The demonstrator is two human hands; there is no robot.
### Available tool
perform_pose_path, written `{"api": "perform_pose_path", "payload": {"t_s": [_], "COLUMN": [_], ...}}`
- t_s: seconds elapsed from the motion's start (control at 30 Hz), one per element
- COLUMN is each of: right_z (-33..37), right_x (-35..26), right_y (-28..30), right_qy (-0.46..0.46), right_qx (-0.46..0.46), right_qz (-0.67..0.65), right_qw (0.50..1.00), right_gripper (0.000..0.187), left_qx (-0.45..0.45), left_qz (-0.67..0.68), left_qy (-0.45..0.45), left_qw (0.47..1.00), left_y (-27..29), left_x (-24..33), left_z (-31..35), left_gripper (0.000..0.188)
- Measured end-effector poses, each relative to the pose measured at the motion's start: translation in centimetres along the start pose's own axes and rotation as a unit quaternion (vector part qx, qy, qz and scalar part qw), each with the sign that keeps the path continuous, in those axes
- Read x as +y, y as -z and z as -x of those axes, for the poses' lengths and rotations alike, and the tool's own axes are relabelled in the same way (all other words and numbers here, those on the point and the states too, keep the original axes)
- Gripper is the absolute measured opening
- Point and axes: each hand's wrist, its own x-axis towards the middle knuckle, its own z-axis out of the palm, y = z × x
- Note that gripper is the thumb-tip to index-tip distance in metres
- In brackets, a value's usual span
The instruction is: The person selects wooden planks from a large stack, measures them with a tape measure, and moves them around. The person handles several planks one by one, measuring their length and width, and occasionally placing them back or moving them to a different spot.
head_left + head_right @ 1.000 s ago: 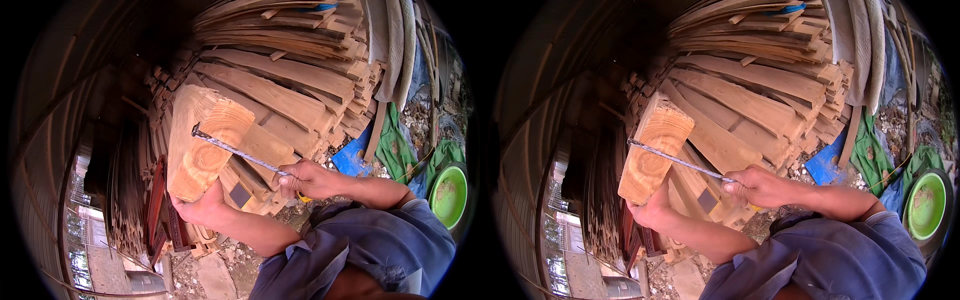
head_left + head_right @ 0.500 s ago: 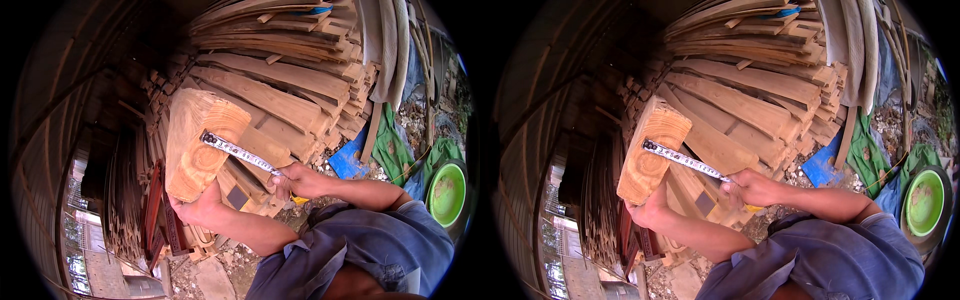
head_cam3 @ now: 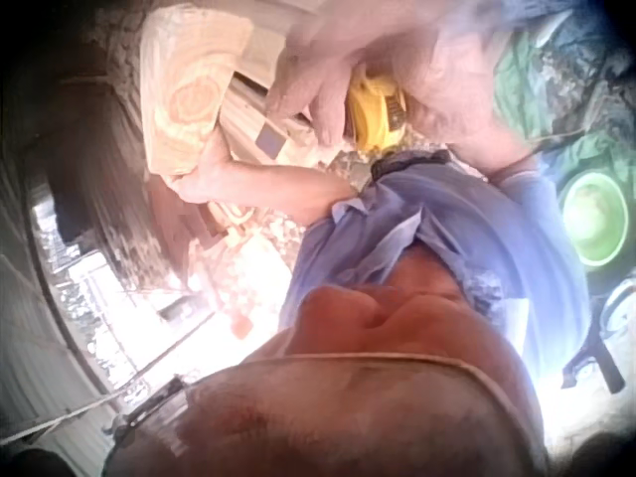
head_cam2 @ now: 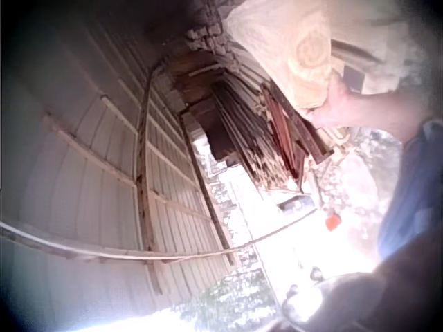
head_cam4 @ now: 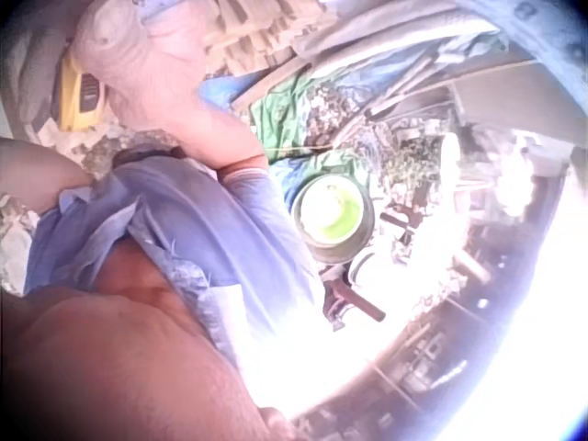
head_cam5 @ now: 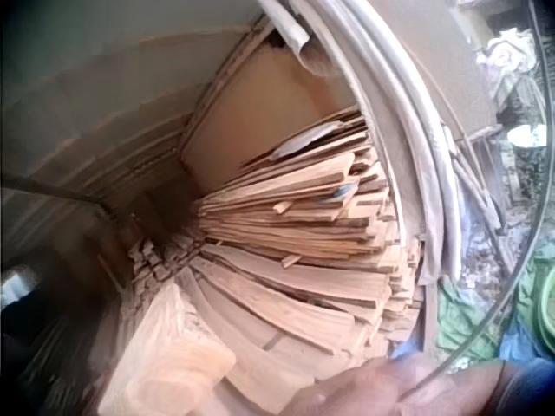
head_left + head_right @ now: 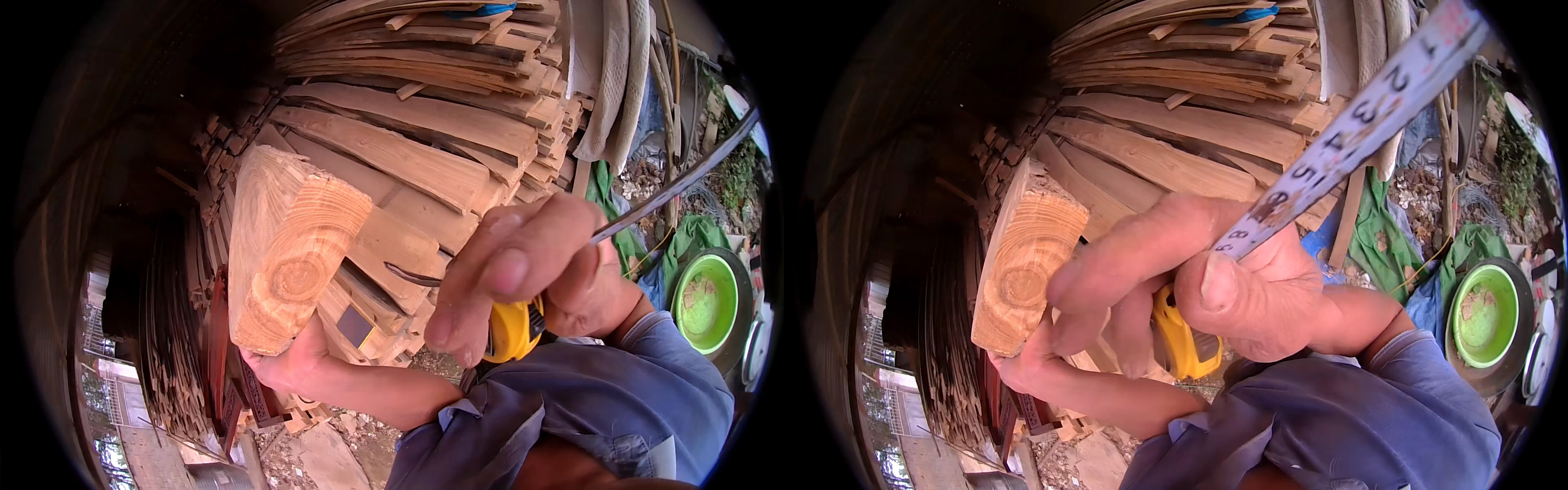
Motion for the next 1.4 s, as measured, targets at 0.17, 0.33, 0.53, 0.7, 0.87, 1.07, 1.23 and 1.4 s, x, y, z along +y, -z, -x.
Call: {"api": "perform_pose_path", "payload": {"t_s": [0.17,0.33,0.53,0.7,0.87,1.07,1.23,1.4], "right_z": [-2.9,-1.2,-2.8,-1.7,3.3,3.4,2.9,3.4], "right_x": [-3.0,-1.6,-1.5,-1.2,8.6,10.6,10.9,10.9], "right_y": [-2.0,-1.2,-2.5,-3.6,0.5,1.5,1.9,2.7], "right_qy": [0.075,0.042,0.042,-0.017,-0.231,-0.317,-0.339,-0.333], "right_qx": [-0.088,-0.092,-0.087,-0.041,0.001,0.009,-0.015,-0.014], "right_qz": [0.026,-0.013,0.004,-0.028,-0.061,0.087,0.140,0.160], "right_qw": [0.993,0.995,0.995,0.999,0.971,0.944,0.930,0.929], "right_gripper": [0.040,0.039,0.037,0.036,0.039,0.042,0.044,0.042], "left_qx": [0.034,0.018,0.056,-0.017,-0.057,-0.020,-0.015,0.007], "left_qz": [0.033,0.062,0.016,0.016,-0.016,-0.001,-0.013,-0.047], "left_qy": [0.049,0.068,0.080,0.048,-0.052,-0.051,-0.078,-0.090], "left_qw": [0.998,0.996,0.995,0.999,0.997,0.999,0.997,0.995], "left_y": [-0.3,0.7,1.0,-0.5,-0.6,-1.9,-2.0,-1.2], "left_x": [1.9,3.0,1.9,0.7,1.9,-1.3,-2.1,-1.8], "left_z": [1.4,1.8,0.3,2.3,3.8,4.3,3.7,2.1], "left_gripper": [0.060,0.061,0.063,0.064,0.066,0.065,0.064,0.060]}}
